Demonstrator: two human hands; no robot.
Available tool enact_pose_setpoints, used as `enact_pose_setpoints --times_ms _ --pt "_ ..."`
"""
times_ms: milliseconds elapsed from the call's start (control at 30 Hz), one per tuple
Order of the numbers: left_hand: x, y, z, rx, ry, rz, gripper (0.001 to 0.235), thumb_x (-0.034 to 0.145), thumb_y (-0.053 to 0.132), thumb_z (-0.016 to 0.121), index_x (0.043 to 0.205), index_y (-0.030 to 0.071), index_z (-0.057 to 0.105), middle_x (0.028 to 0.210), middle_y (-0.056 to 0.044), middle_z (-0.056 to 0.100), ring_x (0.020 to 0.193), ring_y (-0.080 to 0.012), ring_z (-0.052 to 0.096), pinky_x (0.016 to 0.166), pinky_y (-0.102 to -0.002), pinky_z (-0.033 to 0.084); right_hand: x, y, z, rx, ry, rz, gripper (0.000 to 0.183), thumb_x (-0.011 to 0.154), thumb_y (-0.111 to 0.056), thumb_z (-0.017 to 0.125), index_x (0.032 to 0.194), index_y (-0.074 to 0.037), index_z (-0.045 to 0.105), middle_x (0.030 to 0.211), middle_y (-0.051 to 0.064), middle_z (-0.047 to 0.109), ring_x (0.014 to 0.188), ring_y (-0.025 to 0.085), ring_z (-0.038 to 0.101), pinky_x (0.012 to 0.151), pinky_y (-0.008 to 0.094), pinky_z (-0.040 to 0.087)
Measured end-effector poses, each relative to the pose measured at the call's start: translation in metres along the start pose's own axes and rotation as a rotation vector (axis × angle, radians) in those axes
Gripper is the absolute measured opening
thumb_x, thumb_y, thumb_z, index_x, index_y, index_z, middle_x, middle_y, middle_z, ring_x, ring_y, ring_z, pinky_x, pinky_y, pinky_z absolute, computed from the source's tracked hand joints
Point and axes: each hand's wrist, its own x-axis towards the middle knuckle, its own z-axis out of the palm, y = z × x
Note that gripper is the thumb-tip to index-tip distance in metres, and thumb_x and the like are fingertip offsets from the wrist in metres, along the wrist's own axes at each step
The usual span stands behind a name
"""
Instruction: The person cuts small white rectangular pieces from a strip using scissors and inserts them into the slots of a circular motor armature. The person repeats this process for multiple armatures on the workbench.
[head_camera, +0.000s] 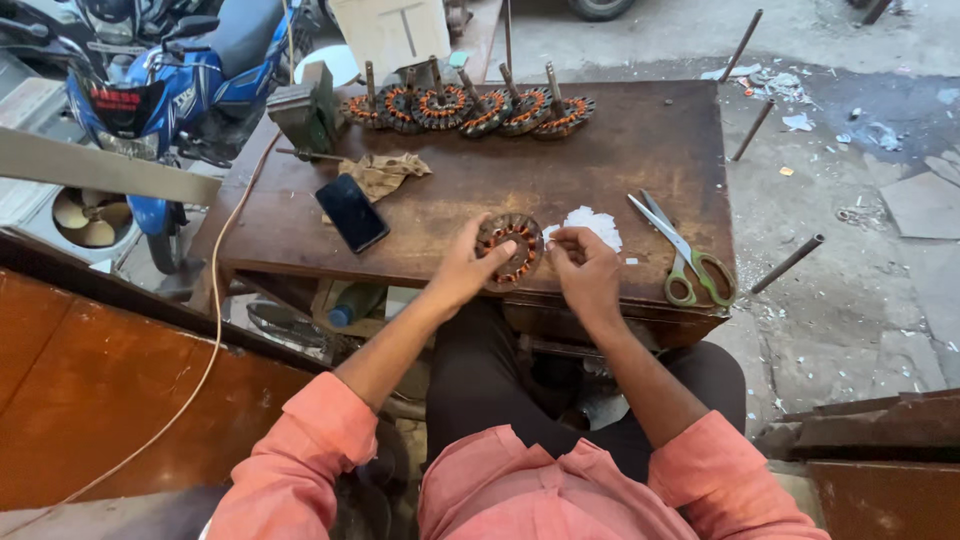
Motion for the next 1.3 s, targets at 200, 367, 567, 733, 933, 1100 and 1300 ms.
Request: enact_pose_setpoints --times_ms 200,367,567,733,933,1100,1300 --pt "-0.008 0.001 0.009 0.391 0.072 0.241 0.061 0.090 0.027 0.073 0.143 0.004 0.054 0.147 -0.018 0.052 0.120 -0.0301 0.057 0.101 -0.036 0.048 -0.019 -0.049 0.012 -0.193 0.039 -0.291 0.015 0.098 -0.008 0.068 0.110 -0.001 0.071 0.095 0.013 0.077 0.085 0.022 0.076 0.073 0.033 0.057" --pt "0.016 -0.009 -0.005 0.510 0.051 0.607 0.067 0.088 0.024 0.086 0.142 0.001 0.051 0.141 -0.020 0.054 0.130 -0.0301 0.052 0.109 -0.040 0.042 -0.018 -0.059 0.005 -0.327 0.058 -0.332 0.012 0.099 -0.009 0.068 0.107 -0.003 0.073 0.093 0.015 0.075 0.079 0.029 0.074 0.071 0.038 0.057" --pt "0.016 -0.031 0.016 -0.190 -0.301 0.277 0.046 0.094 0.011 0.078 0.134 0.002 0.059 0.121 -0.005 0.070 0.112 -0.0126 0.065 0.099 -0.030 0.054 -0.012 -0.051 -0.016 -0.374 0.150 -0.513 0.010 0.096 -0.004 0.071 0.106 -0.003 0.072 0.100 0.015 0.074 0.088 0.029 0.074 0.078 0.038 0.057" --pt "0.008 -0.023 0.037 -0.134 -0.220 0.246 0.032 0.089 0.006 0.078 0.118 0.003 0.065 0.103 -0.005 0.075 0.097 -0.0117 0.069 0.087 -0.030 0.057 -0.027 -0.046 -0.033 -0.390 0.226 -0.658 0.013 0.094 0.002 0.076 0.105 -0.002 0.071 0.100 0.013 0.074 0.092 0.029 0.073 0.081 0.039 0.056" --pt "0.002 0.003 0.050 0.276 0.080 0.288 0.028 0.080 0.010 0.085 0.104 0.005 0.073 0.094 -0.010 0.072 0.087 -0.0184 0.068 0.079 -0.032 0.055 -0.050 -0.029 -0.034 -0.325 0.059 -0.666 0.013 0.094 0.006 0.071 0.105 0.000 0.067 0.109 0.017 0.074 0.103 0.032 0.074 0.091 0.039 0.058" --pt "0.003 0.006 0.032 0.195 -0.018 0.390 0.036 0.078 0.009 0.084 0.110 0.005 0.069 0.100 -0.009 0.073 0.093 -0.0169 0.070 0.085 -0.032 0.056 -0.052 -0.010 -0.022 -0.320 0.030 -0.629 0.014 0.097 0.008 0.068 0.109 0.001 0.065 0.121 0.020 0.071 0.110 0.036 0.072 0.096 0.042 0.057" --pt "-0.001 0.009 0.024 0.072 -0.146 0.335 0.035 0.085 0.005 0.078 0.118 0.007 0.066 0.103 -0.007 0.074 0.098 -0.0151 0.071 0.089 -0.031 0.057 -0.045 -0.009 -0.019 -0.326 -0.015 -0.637 0.014 0.098 0.006 0.069 0.109 0.000 0.064 0.121 0.019 0.071 0.108 0.035 0.071 0.094 0.042 0.057"
